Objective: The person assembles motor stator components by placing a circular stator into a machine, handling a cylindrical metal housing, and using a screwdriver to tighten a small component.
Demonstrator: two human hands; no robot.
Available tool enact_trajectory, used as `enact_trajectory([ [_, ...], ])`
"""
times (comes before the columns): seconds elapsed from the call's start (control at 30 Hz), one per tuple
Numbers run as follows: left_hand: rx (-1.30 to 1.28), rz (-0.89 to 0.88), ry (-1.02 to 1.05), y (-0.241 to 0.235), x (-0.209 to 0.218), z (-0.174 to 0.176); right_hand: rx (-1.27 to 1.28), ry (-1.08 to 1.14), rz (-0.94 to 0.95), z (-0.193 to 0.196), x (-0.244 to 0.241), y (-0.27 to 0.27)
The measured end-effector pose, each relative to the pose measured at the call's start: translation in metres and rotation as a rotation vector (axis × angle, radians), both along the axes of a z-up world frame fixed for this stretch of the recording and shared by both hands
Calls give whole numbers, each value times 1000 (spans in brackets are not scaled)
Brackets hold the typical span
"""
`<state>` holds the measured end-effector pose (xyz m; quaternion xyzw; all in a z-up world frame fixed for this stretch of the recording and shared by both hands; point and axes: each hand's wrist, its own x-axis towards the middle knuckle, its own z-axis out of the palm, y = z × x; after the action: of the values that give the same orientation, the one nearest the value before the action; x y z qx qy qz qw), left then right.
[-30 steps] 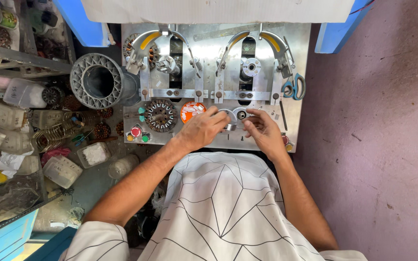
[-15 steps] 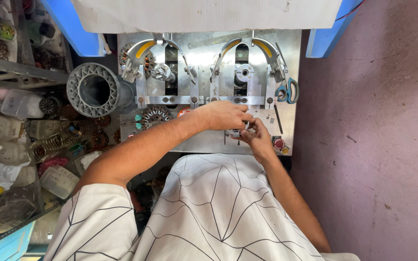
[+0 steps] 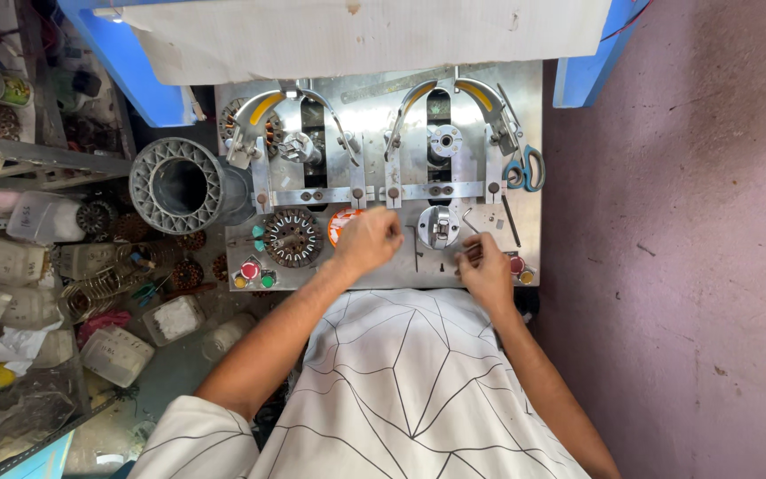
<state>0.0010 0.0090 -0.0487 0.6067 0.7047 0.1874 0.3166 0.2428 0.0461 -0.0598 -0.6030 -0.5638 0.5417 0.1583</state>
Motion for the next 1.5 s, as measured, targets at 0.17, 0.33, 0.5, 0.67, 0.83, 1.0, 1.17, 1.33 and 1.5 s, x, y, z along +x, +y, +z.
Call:
enact_trajectory([
  [0.17, 201, -178, 4, -38, 39, -49, 237, -114, 392, -27, 7, -15],
  [0.33, 211, -223, 117, -37, 52, -79, 418, -191, 465, -48, 9, -18],
  [0.5, 360, -78, -27, -39, 54, -71, 86, 209, -78, -42, 11, -10],
  [0.67, 125, 454, -620, -37, 55, -58, 17, 445, -216, -29, 6, 18],
  [0.83, -24, 550, -1007, 9, 40, -54, -7, 168, -136, -18, -12, 37],
  [1.0, -143, 524, -686, 22, 38, -41, -49, 164, -172, -17, -14, 40],
  [1.17, -28, 458, -458, 17, 40, -36, -80, 147, -166, -18, -17, 44],
  [1.33, -45, 540, -597, 14, 44, -51, -120, 152, -180, -21, -18, 48],
  [1.5, -18, 652, -703, 14, 49, -59, -140, 188, -186, -29, -16, 51],
])
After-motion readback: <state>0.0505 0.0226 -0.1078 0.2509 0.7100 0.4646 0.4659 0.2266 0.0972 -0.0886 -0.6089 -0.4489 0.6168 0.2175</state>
